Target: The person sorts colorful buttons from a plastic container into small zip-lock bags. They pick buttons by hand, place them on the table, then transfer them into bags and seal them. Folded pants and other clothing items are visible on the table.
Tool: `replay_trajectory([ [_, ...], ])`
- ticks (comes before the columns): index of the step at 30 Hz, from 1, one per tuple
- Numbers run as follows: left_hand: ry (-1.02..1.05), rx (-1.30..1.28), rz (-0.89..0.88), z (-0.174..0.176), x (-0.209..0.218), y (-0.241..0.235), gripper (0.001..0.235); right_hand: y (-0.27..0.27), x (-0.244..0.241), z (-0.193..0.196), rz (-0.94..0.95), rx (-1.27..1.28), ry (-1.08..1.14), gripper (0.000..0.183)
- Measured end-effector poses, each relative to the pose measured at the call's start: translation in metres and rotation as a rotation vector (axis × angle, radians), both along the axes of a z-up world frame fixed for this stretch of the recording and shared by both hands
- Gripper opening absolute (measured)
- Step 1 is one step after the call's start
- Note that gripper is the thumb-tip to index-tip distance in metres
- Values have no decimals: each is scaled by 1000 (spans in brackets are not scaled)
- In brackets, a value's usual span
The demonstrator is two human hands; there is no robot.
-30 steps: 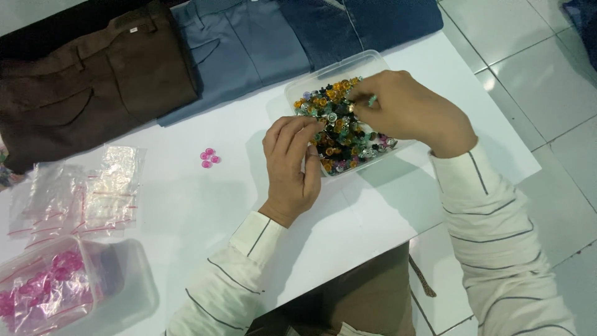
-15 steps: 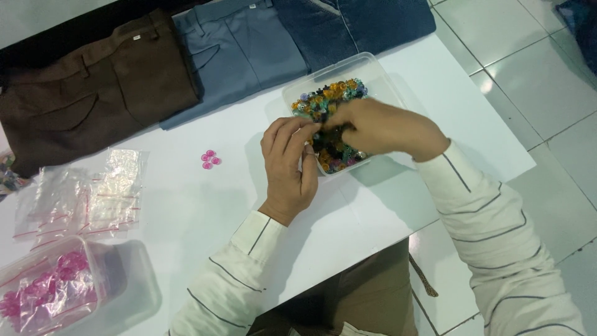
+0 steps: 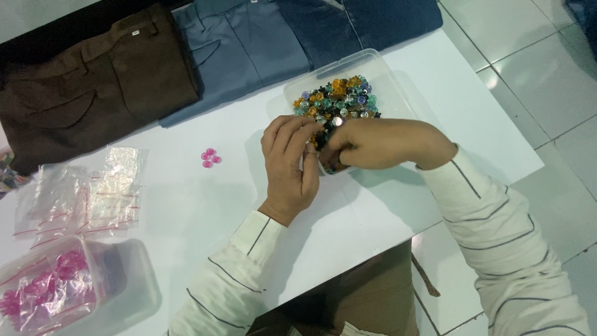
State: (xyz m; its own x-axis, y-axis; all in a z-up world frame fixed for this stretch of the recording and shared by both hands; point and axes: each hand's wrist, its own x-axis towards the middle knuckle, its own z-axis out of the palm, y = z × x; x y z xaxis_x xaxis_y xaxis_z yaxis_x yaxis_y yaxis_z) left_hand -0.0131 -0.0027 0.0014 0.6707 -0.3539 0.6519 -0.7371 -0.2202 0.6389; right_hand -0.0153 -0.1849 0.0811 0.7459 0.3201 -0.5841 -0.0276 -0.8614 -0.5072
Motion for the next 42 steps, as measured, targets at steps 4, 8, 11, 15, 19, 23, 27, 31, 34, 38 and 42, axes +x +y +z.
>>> replay_trajectory([
  [4, -12, -1, 4, -1, 0, 1, 37, 9, -2, 47, -34, -88, -103, 43],
  [8, -9, -12, 14, -3, 1, 0, 36, -4, 1, 49, -130, -137, -206, 42],
  [11, 1, -20, 16, -2, 0, 0, 36, -7, -4, 51, -170, -116, -239, 37],
  [15, -9, -13, 6, -4, 2, 1, 36, 1, -8, 57, -95, -155, -39, 36],
  [19, -2, -9, 1, -1, 1, 1, 35, 11, -4, 42, 36, -55, 53, 40],
  [23, -9, -6, 4, -1, 1, 1, 35, 4, -2, 44, -28, -97, -29, 41],
  [27, -7, -16, 14, -4, 1, 0, 36, -9, 1, 39, -163, -197, -225, 33],
  [31, -13, -17, 22, -6, 0, 0, 35, 3, 4, 34, -186, -171, -374, 28],
  [34, -11, -28, 23, -5, 2, 0, 34, 11, 12, 17, -153, -112, -468, 23],
  [38, -32, -22, 41, -9, 5, 1, 33, 14, 16, 2, -73, -165, -544, 21],
  [42, -21, -43, 44, -9, 3, 1, 31, 11, 17, 2, -64, -214, -512, 23],
])
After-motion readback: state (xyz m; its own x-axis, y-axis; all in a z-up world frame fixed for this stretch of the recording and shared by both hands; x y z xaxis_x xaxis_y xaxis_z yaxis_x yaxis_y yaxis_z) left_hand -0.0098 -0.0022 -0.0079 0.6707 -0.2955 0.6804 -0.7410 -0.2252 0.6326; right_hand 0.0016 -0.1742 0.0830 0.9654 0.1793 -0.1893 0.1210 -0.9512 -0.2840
